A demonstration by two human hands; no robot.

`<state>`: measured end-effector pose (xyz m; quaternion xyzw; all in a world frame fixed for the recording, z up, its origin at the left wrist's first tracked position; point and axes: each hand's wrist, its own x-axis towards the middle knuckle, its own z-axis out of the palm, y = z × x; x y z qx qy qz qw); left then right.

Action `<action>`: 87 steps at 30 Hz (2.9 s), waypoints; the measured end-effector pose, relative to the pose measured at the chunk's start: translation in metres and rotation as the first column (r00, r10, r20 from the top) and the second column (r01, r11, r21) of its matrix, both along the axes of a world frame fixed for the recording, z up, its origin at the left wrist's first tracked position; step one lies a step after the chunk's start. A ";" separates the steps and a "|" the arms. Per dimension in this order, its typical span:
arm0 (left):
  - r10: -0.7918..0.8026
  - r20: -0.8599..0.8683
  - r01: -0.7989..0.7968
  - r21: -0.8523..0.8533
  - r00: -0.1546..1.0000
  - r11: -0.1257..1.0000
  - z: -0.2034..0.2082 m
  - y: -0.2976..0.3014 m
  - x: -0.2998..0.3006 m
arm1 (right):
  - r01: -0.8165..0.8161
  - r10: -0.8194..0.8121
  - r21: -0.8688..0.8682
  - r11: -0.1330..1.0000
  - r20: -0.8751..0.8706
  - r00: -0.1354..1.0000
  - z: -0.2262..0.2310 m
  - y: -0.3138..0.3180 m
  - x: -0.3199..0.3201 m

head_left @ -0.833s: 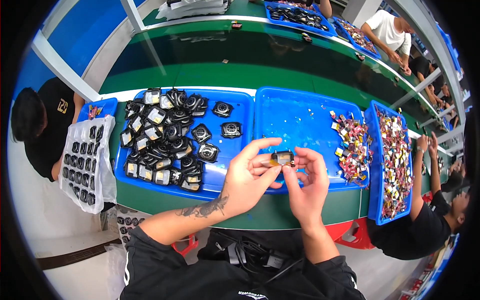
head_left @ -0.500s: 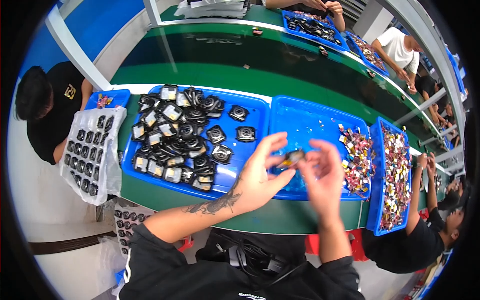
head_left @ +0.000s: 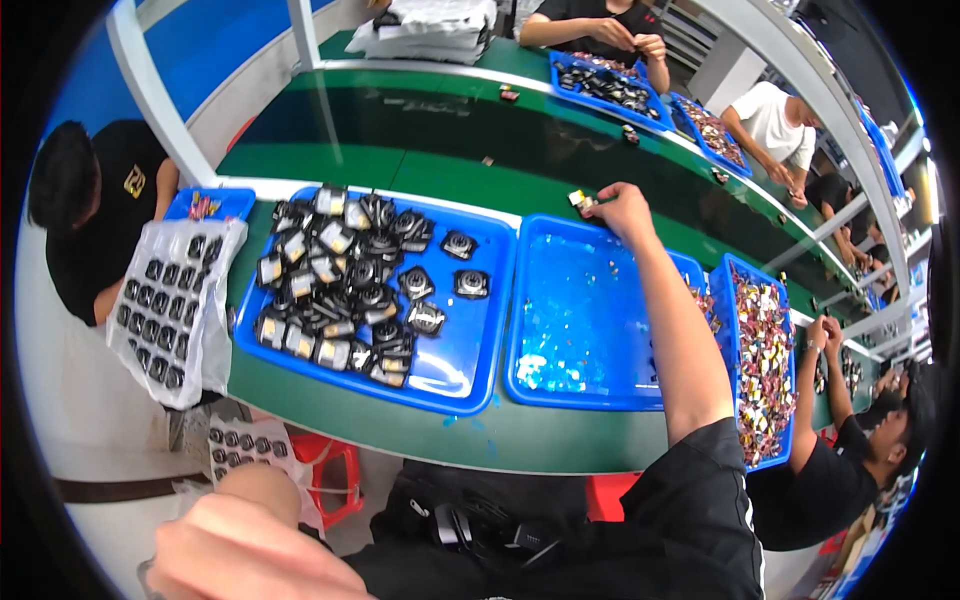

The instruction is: Assembling small electronic components into plastic housings on a production line.

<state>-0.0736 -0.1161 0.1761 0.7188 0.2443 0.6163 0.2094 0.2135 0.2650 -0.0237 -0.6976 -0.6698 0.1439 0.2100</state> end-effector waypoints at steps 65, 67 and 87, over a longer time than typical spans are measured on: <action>-0.147 -0.004 0.098 -0.726 0.989 0.680 -0.175 0.132 0.076 | -0.173 0.297 0.243 0.955 -0.812 0.502 0.040 -0.251 -0.045; -0.132 -0.035 0.070 -0.700 0.991 0.711 -0.177 0.131 0.076 | -0.189 0.281 0.212 0.959 -0.806 0.521 0.044 -0.254 -0.043; -0.180 0.039 0.154 -0.708 0.983 0.689 -0.172 0.126 0.076 | -0.170 0.290 0.235 0.957 -0.746 0.600 0.054 -0.252 -0.043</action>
